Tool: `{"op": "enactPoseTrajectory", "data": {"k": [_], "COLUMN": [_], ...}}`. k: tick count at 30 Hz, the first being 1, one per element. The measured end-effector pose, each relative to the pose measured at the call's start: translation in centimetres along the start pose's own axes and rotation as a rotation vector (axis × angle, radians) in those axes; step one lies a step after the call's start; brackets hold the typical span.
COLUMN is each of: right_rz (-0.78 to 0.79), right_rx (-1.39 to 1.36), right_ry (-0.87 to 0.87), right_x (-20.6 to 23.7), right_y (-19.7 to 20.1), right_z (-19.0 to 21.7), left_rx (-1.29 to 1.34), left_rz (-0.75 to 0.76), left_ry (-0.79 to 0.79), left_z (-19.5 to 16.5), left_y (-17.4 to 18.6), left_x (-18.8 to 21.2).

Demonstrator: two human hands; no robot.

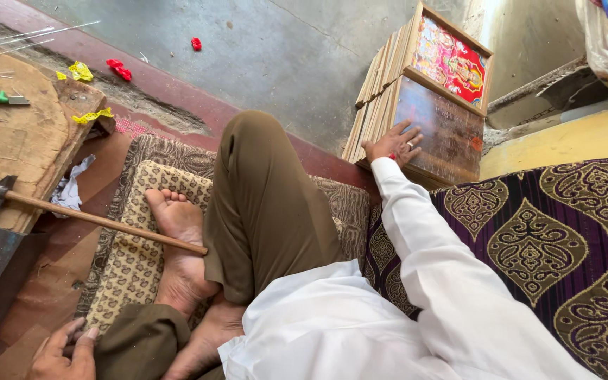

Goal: The person wraps red patterned paper around the edges of a printed image, then places a wooden frame over it. They use a hammer to nail the frame to the backing board, completing the assembly of a framed picture.

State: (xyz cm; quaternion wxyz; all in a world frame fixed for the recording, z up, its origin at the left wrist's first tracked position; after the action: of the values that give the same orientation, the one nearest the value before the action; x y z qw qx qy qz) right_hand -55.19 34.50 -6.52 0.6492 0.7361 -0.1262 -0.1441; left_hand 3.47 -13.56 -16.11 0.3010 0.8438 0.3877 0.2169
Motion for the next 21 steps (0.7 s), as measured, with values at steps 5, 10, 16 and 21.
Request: {"op": "enactPoseTrajectory", "data": {"k": [5, 10, 16, 21], "right_rz": [-0.08, -0.112, -0.086, -0.153], "right_rx": [-0.019, -0.022, -0.385, -0.389], "right_ry": [0.123, 0.264, 0.148, 0.17], "right_x": [0.4, 2.5, -1.2, -8.9], "right_y": [0.0, 1.0, 4.0, 6.9], "right_z": [0.0, 0.5, 1.4, 4.2], "left_rx": [-0.008, -0.016, 0.096, 0.195], "left_rz": [0.026, 0.043, 0.02, 0.021], "left_ry": [-0.009, -0.044, 0.029, 0.126], "left_z": [0.4, 1.2, 2.2, 2.3], "left_y": [0.0, -0.2, -0.5, -0.7], "left_x": [-0.4, -0.4, -0.2, -0.4]}}
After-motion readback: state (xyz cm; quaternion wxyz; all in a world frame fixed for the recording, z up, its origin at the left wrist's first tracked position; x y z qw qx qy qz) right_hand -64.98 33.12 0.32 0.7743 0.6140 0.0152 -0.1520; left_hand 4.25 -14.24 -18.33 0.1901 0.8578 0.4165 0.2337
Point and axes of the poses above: each hand's wrist, its own x-axis away from the middle knuckle, its own y-axis out of the back of the hand, z = x × y, the point moved 6 cm from there along -x, towards the middle knuckle, and after that the axes turned 1 degree about x, right-handed, at the moved point
